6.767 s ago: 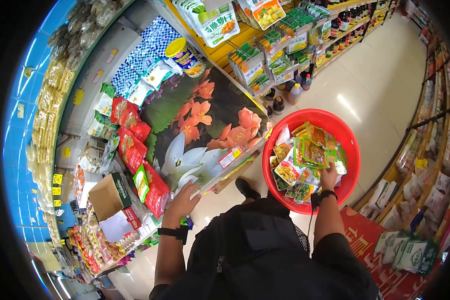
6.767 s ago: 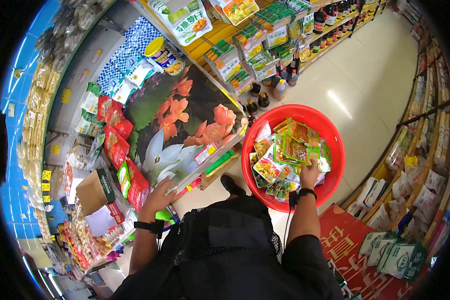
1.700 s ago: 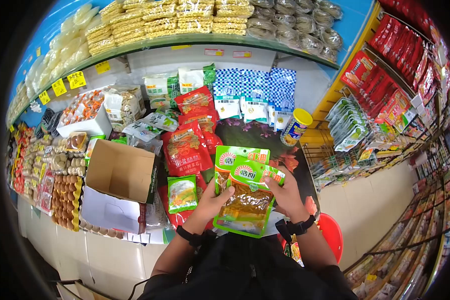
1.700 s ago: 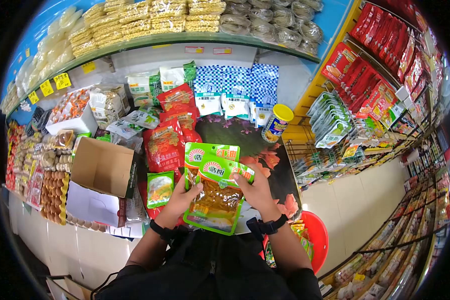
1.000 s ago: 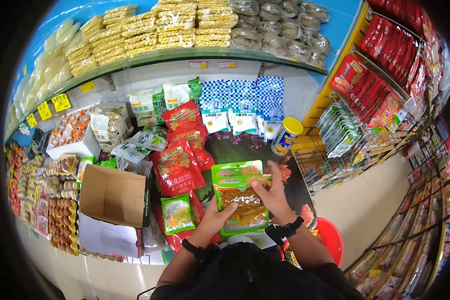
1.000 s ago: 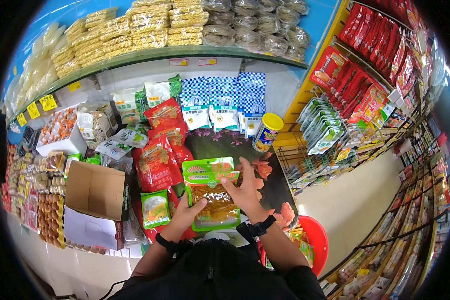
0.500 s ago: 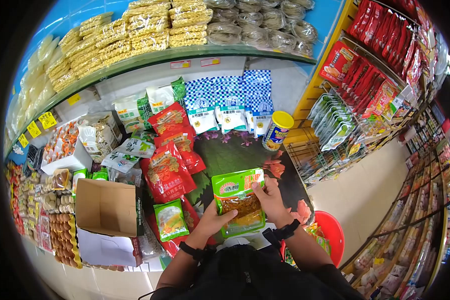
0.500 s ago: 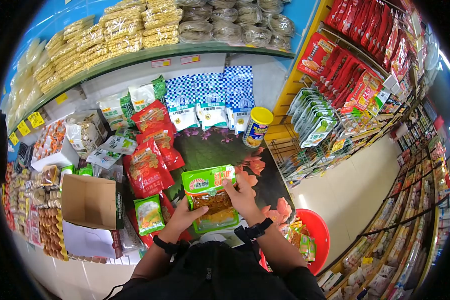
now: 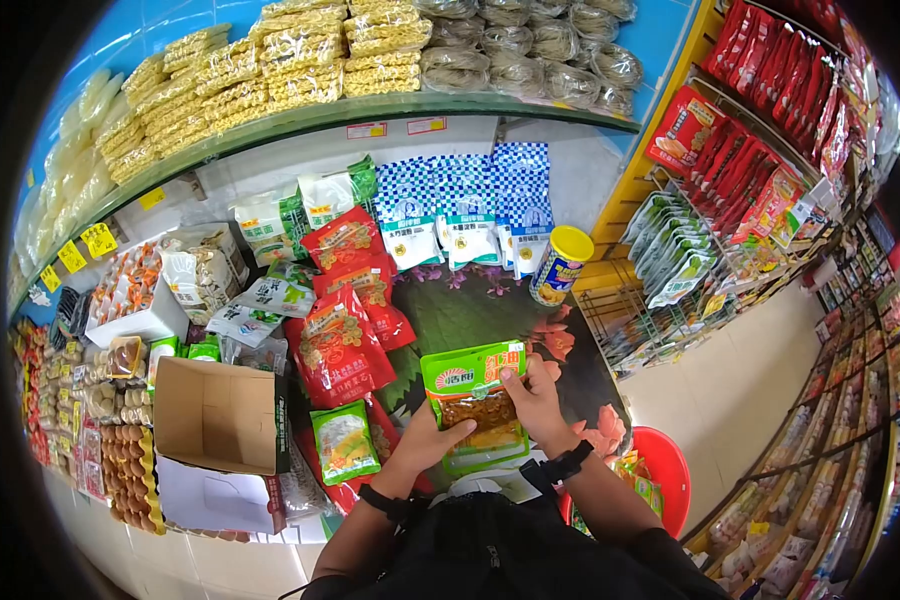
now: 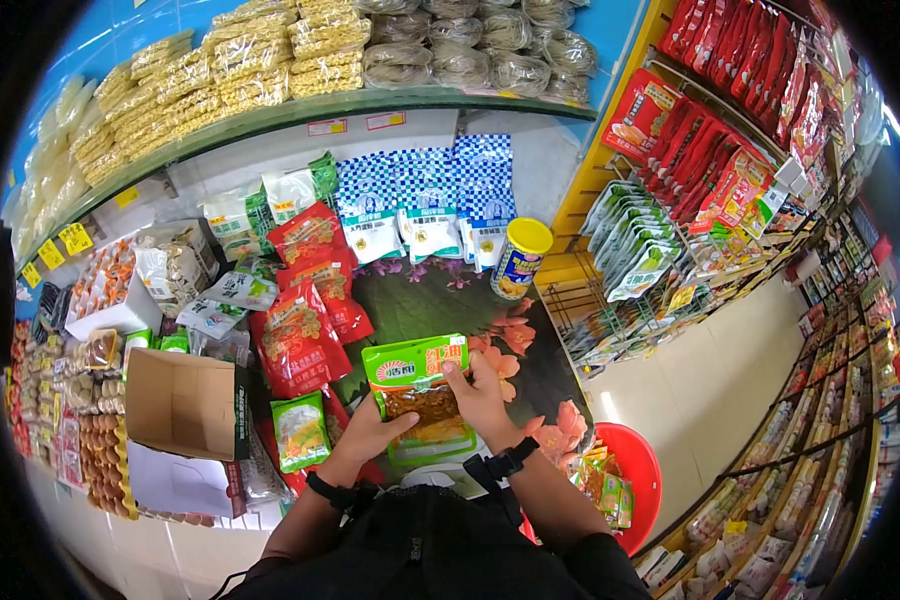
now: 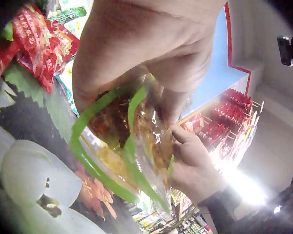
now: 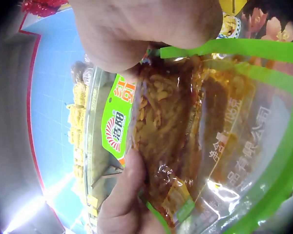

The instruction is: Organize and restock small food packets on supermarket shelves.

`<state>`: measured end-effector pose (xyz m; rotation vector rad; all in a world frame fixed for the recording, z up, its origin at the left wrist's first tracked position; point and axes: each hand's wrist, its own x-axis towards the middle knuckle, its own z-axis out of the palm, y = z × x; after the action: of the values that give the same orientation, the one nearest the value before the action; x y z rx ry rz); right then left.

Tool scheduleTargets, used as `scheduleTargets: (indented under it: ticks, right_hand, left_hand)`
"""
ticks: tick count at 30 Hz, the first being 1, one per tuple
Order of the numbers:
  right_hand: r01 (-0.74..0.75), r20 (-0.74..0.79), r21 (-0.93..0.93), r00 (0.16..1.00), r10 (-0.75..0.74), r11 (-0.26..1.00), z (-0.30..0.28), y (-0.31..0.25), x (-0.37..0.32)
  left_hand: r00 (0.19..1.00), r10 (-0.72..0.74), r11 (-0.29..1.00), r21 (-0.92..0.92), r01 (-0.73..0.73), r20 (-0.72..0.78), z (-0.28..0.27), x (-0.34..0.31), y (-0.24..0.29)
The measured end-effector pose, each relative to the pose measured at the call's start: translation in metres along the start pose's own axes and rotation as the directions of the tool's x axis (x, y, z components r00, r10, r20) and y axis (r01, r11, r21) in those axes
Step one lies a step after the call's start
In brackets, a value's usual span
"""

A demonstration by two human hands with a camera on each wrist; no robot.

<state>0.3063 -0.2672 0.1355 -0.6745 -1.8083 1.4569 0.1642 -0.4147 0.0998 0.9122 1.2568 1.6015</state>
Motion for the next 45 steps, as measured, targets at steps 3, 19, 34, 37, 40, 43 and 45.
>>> scheduleTargets:
  ticks: [3, 19, 34, 37, 40, 43, 45]
  right_hand:
    - [0.018, -0.026, -0.005, 1.000, -0.018, 1.000, 0.001, 0.002, 0.002]
    - [-0.005, -0.216, -0.172, 0.976, -0.033, 0.985, -0.022, 0.040, 0.028]
    - [0.062, -0.057, -0.699, 0.988, -0.142, 0.713, -0.106, 0.135, 0.008]
    - [0.029, -0.059, -0.812, 0.989, -0.132, 0.583, -0.102, 0.145, -0.010]
    - [0.078, 0.009, -0.886, 0.988, -0.152, 0.456, -0.098, 0.149, -0.015]
    - [0.040, 0.007, -0.901, 0.997, -0.078, 0.433, -0.096, 0.136, -0.008]
    - [0.032, 0.010, -0.906, 0.998, -0.056, 0.421, -0.096, 0.136, -0.004]
  left_hand:
    - [0.998, 0.035, 0.998, 0.050, -0.032, -0.053, 0.001, 0.005, -0.006]
    - [0.998, 0.007, 0.997, -0.081, -0.013, -0.070, 0.022, 0.049, -0.019]
    - [0.959, 0.222, 0.973, -0.028, -0.230, -0.176, -0.040, 0.235, 0.014]
    - [0.957, 0.131, 0.987, -0.054, -0.150, -0.259, -0.043, 0.288, 0.001]
    - [0.955, 0.149, 0.982, -0.079, -0.174, -0.257, -0.049, 0.335, -0.026]
    - [0.969, 0.120, 0.983, -0.114, -0.147, -0.217, -0.060, 0.375, -0.063]
    - [0.968, 0.148, 0.986, -0.042, -0.160, -0.200, -0.065, 0.394, -0.084]
